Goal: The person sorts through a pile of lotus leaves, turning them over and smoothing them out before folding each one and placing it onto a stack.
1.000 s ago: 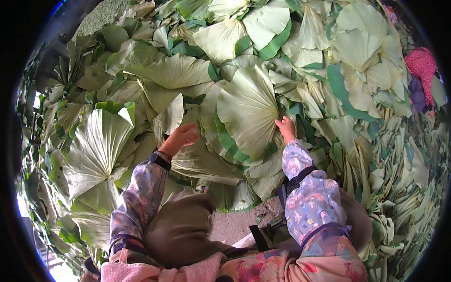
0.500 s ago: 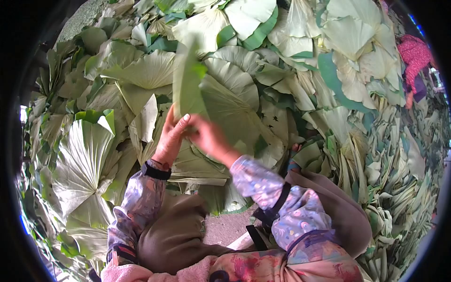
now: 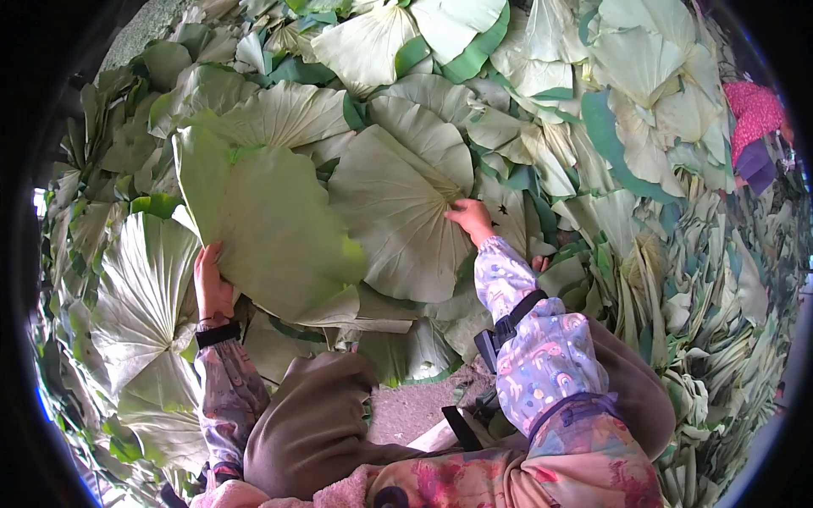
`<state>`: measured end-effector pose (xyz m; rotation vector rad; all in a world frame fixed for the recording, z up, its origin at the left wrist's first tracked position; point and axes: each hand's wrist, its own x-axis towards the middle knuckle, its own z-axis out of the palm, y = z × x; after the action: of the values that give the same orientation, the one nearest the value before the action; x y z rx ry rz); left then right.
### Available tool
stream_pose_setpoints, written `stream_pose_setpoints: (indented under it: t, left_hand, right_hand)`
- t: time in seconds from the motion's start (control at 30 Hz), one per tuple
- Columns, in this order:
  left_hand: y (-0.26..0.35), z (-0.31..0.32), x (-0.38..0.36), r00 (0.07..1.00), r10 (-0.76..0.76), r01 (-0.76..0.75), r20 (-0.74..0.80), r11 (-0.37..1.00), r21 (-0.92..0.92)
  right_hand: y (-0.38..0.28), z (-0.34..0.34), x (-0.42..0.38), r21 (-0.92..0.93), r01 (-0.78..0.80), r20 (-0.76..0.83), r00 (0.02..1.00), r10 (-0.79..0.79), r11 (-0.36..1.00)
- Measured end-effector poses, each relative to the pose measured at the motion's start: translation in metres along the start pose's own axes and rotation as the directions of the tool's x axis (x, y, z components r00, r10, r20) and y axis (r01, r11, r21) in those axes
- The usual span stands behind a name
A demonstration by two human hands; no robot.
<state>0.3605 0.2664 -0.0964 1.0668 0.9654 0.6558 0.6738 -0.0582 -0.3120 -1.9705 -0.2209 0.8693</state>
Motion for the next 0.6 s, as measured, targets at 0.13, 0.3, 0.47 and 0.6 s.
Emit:
stream_pose_setpoints:
  t: [0.13, 0.3, 0.47, 0.6]
  left_hand:
    - [-0.006, -0.006, -0.001, 0.999, -0.029, 0.03, 0.039, 0.999, -0.016]
    - [-0.008, 0.009, -0.017, 0.996, -0.039, 0.045, 0.083, 0.997, -0.07]
    - [-0.047, 0.063, -0.039, 0.923, -0.245, 0.337, 0.297, 0.887, -0.317]
    - [-0.083, 0.093, -0.052, 0.827, -0.227, 0.484, 0.515, 0.753, -0.445]
  right_hand:
    - [-0.026, 0.003, -0.006, 0.439, 0.152, 0.022, 0.983, -0.18, 0.886]
    - [-0.095, -0.003, -0.022, 0.505, 0.496, -0.279, 0.868, -0.41, 0.706]
    - [-0.189, 0.048, -0.112, -0.019, 0.653, -0.228, 0.734, -0.64, 0.757]
    - [-0.175, 0.124, -0.147, -0.348, 0.86, 0.055, 0.416, -0.908, 0.373]
